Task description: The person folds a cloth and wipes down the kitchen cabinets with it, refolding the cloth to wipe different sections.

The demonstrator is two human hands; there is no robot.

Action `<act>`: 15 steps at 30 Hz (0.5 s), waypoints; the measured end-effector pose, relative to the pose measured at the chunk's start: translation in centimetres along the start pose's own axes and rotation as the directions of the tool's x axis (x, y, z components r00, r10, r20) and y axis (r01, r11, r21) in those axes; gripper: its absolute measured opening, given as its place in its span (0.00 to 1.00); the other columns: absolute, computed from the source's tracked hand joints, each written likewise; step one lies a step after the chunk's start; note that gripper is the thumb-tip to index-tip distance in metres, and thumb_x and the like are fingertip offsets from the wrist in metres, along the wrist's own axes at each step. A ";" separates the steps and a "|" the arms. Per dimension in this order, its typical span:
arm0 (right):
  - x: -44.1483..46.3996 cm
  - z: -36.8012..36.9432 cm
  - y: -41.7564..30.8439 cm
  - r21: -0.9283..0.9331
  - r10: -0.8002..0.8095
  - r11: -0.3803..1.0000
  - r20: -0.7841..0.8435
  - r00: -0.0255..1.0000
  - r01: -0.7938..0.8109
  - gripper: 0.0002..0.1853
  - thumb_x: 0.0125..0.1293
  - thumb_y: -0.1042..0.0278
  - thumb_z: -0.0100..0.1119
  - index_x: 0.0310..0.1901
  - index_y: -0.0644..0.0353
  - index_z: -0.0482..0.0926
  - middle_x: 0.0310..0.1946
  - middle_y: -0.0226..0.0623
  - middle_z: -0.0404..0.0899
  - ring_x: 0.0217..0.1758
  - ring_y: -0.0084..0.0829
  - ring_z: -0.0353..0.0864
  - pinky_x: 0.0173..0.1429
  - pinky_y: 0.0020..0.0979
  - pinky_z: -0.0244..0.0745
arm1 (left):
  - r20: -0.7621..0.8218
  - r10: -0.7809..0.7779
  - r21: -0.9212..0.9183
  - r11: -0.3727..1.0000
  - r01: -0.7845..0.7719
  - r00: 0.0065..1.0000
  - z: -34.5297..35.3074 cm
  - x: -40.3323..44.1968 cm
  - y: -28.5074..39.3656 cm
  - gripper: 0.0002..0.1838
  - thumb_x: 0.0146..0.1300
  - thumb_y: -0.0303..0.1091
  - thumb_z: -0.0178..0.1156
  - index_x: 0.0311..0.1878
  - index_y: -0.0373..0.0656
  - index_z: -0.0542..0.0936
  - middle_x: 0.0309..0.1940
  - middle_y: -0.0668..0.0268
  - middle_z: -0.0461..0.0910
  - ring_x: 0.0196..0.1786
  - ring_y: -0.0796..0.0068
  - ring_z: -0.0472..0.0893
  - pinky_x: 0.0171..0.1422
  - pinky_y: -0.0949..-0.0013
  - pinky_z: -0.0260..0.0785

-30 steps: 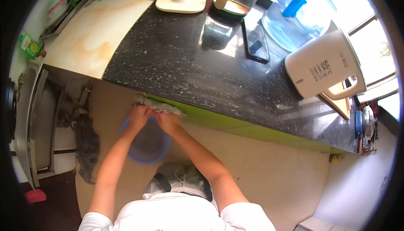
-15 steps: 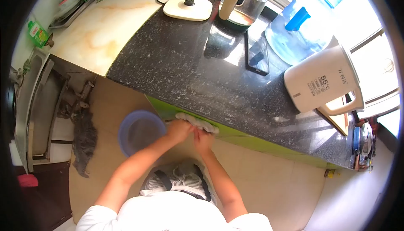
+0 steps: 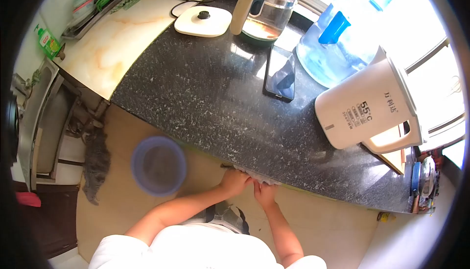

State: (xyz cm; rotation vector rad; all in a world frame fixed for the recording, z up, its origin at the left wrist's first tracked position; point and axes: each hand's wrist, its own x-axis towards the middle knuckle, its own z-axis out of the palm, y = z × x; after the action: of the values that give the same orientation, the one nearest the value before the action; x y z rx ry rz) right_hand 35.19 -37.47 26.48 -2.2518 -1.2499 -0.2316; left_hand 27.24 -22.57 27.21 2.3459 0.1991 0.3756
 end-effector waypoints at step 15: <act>1.1 7.8 -3.5 -0.074 0.081 0.995 0.162 0.983 -0.070 0.09 0.54 0.65 0.59 0.35 0.54 0.83 0.28 0.41 0.81 0.38 0.45 0.80 0.41 0.48 0.72 | -0.140 0.008 -0.068 0.998 -0.018 0.990 -2.8 -3.4 -9.6 0.14 0.54 0.43 0.62 0.21 0.44 0.82 0.16 0.58 0.77 0.19 0.59 0.78 0.24 0.61 0.68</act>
State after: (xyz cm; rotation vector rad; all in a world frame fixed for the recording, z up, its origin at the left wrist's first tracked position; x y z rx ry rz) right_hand 32.01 -31.03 21.73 -2.4129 -1.2535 -0.0610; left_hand 22.75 -14.71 21.65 2.2551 0.2336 0.5453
